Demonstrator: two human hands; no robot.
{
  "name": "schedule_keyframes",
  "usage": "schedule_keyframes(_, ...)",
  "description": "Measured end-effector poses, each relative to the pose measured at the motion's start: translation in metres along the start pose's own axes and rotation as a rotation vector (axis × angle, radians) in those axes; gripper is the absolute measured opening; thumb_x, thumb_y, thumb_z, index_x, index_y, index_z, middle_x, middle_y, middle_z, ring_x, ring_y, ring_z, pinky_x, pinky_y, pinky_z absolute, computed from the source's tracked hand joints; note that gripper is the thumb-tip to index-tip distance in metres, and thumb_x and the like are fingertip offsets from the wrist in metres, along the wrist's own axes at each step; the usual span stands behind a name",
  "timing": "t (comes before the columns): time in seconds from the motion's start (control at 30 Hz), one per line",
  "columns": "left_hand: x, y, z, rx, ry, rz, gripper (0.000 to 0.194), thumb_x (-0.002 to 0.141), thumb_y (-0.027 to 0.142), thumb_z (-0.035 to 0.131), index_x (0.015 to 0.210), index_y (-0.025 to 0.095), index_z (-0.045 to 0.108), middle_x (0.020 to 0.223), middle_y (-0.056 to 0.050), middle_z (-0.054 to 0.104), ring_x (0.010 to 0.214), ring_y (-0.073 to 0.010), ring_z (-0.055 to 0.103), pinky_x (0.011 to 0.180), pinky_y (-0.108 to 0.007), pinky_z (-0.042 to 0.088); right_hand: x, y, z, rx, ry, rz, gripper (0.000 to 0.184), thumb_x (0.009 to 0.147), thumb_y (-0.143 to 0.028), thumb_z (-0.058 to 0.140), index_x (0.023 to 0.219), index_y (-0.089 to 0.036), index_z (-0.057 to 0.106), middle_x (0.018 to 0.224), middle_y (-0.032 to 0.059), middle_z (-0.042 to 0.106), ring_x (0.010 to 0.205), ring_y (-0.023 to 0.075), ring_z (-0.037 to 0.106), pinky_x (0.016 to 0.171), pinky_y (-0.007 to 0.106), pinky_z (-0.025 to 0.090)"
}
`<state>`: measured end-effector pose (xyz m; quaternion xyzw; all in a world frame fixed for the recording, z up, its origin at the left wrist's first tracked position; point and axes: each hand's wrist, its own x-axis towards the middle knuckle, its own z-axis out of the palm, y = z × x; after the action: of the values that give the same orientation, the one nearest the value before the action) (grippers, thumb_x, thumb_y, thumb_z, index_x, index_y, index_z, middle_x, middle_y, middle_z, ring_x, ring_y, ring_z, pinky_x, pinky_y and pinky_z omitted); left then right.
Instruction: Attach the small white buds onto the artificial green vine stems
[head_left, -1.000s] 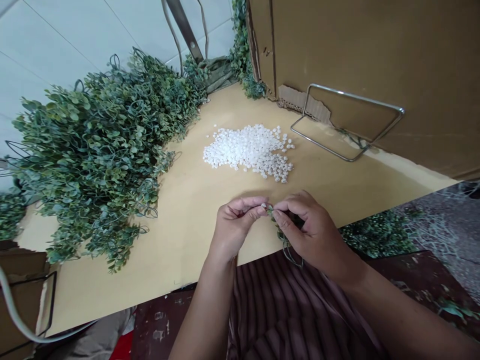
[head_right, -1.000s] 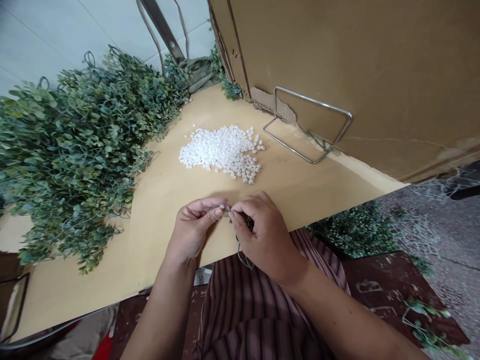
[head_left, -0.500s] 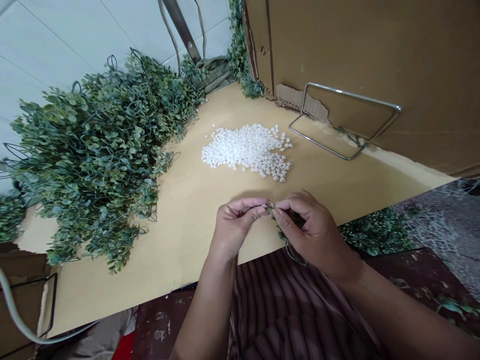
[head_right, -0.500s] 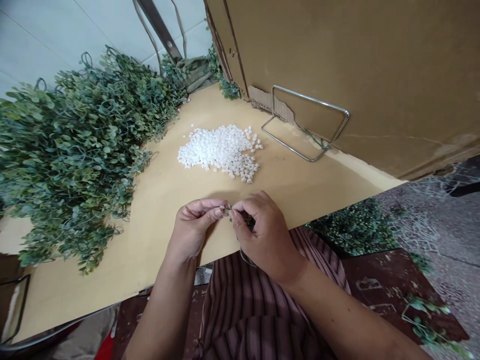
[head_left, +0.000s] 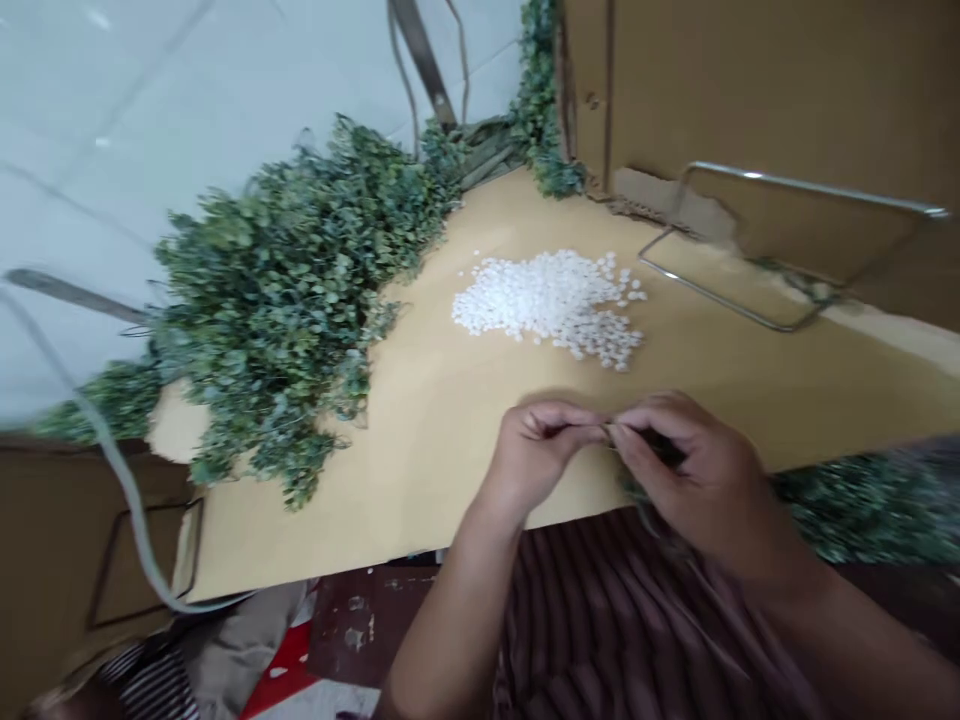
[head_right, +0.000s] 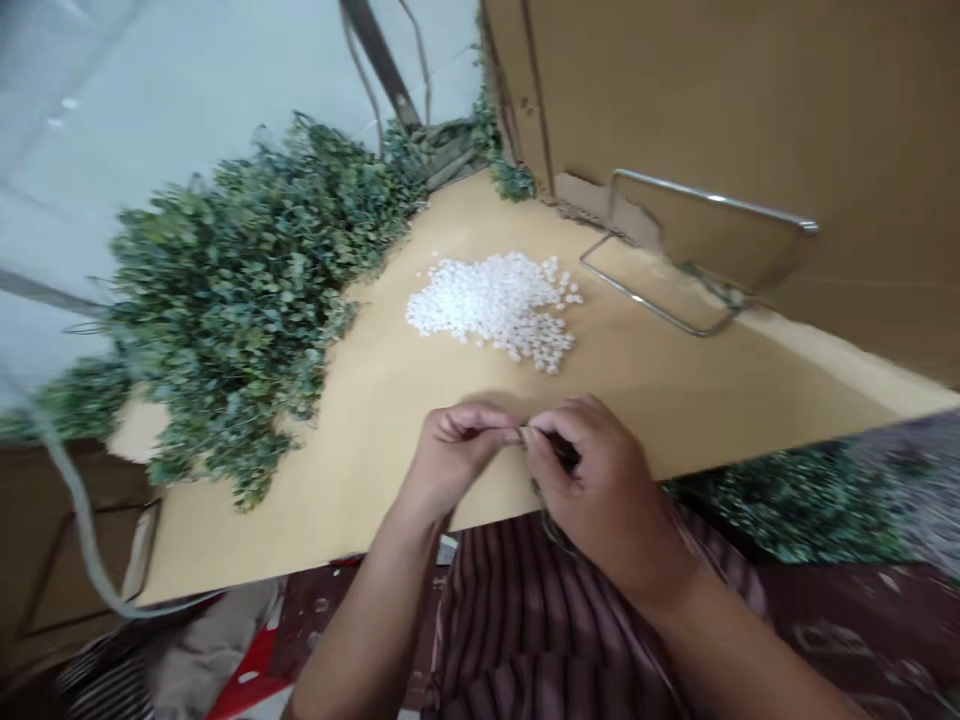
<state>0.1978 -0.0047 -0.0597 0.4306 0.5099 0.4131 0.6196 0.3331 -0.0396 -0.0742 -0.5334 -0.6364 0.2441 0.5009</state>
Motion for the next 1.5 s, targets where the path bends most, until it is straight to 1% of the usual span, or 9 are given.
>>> schedule_keyframes(0.1,0.002,-0.003,0.000,-0.087,-0.042,-0.018,0.029,0.044,0.039,0.086,0.057,0.017,0.072,0.058,-0.001,0.069,0.056,-0.0123,0.061,0.070,-0.030,0.054,-0.001,0.007,0.001,0.008,-0.018,-0.011,0.012,0.083,-0.026,0.053,0.072,-0.024,0.057,0.074,0.0037,0.062,0.069,0.0198,0.059,0.063,0.033,0.046)
schedule_keyframes(0.23,0.003,-0.003,-0.002,-0.180,-0.021,-0.044,0.040,0.034,0.045,0.087,0.056,0.016,0.070,0.057,-0.001,0.067,0.055,-0.0112,0.059,0.070,-0.031,0.052,0.001,0.010,0.002,0.019,-0.022,-0.055,0.015,0.084,-0.033,0.053,0.073,-0.025,0.059,0.074,0.0037,0.063,0.067,0.0193,0.061,0.059,0.031,0.048)
schedule_keyframes(0.37,0.003,0.000,-0.001,-0.215,-0.012,-0.060,0.042,0.031,0.045,0.087,0.055,0.015,0.069,0.056,-0.001,0.066,0.053,-0.0107,0.057,0.067,-0.030,0.052,0.002,0.009,0.003,0.043,-0.024,-0.064,0.019,0.085,-0.037,0.053,0.073,-0.025,0.061,0.073,0.0035,0.065,0.066,0.0188,0.062,0.059,0.030,0.050)
schedule_keyframes(0.47,0.004,0.002,-0.001,-0.200,-0.034,-0.063,0.041,0.028,0.042,0.088,0.052,0.015,0.069,0.052,0.000,0.064,0.050,-0.0099,0.055,0.062,-0.029,0.051,0.001,0.010,0.006,0.039,-0.021,-0.060,0.017,0.084,-0.034,0.054,0.072,-0.025,0.061,0.073,0.0029,0.065,0.065,0.0184,0.062,0.060,0.029,0.051)
schedule_keyframes(0.63,0.003,0.004,-0.004,-0.164,-0.064,-0.036,0.035,0.037,0.041,0.087,0.053,0.016,0.070,0.052,0.000,0.066,0.049,-0.0090,0.056,0.059,-0.026,0.051,0.001,0.004,0.009,0.054,0.002,-0.039,0.011,0.083,-0.022,0.055,0.074,-0.024,0.061,0.074,0.0027,0.066,0.068,0.0171,0.062,0.064,0.029,0.051)
schedule_keyframes(0.83,0.002,0.004,-0.010,-0.154,-0.066,-0.013,0.026,0.051,0.034,0.085,0.066,0.017,0.074,0.059,0.000,0.069,0.053,-0.0084,0.059,0.060,-0.022,0.050,0.004,-0.004,0.004,0.110,-0.072,0.018,0.015,0.084,-0.017,0.054,0.070,-0.020,0.056,0.071,0.0027,0.061,0.073,0.0163,0.061,0.069,0.028,0.050)
schedule_keyframes(1.1,-0.001,0.008,-0.011,-0.086,-0.121,-0.019,0.025,0.050,0.033,0.085,0.064,0.016,0.072,0.059,0.001,0.067,0.056,-0.0080,0.059,0.063,-0.021,0.049,0.003,-0.003,0.003,0.100,-0.055,-0.003,0.013,0.084,-0.015,0.053,0.073,-0.020,0.057,0.073,0.0037,0.061,0.071,0.0160,0.058,0.067,0.029,0.048)
schedule_keyframes(1.33,-0.001,0.008,-0.015,-0.074,-0.097,0.022,0.024,0.054,0.032,0.084,0.064,0.015,0.071,0.056,0.002,0.065,0.054,-0.0064,0.055,0.060,-0.019,0.047,0.001,0.001,0.004,0.103,-0.041,-0.044,0.010,0.083,-0.013,0.054,0.078,-0.019,0.059,0.076,0.0040,0.061,0.075,0.0153,0.059,0.070,0.028,0.049)
schedule_keyframes(1.5,-0.002,0.005,-0.017,-0.088,-0.081,-0.003,0.027,0.054,0.031,0.084,0.077,0.019,0.076,0.063,0.000,0.070,0.059,-0.0081,0.058,0.064,-0.021,0.049,0.001,-0.001,0.005,0.083,-0.037,-0.074,0.011,0.082,-0.011,0.054,0.075,-0.019,0.058,0.073,0.0035,0.061,0.072,0.0151,0.059,0.068,0.028,0.049)
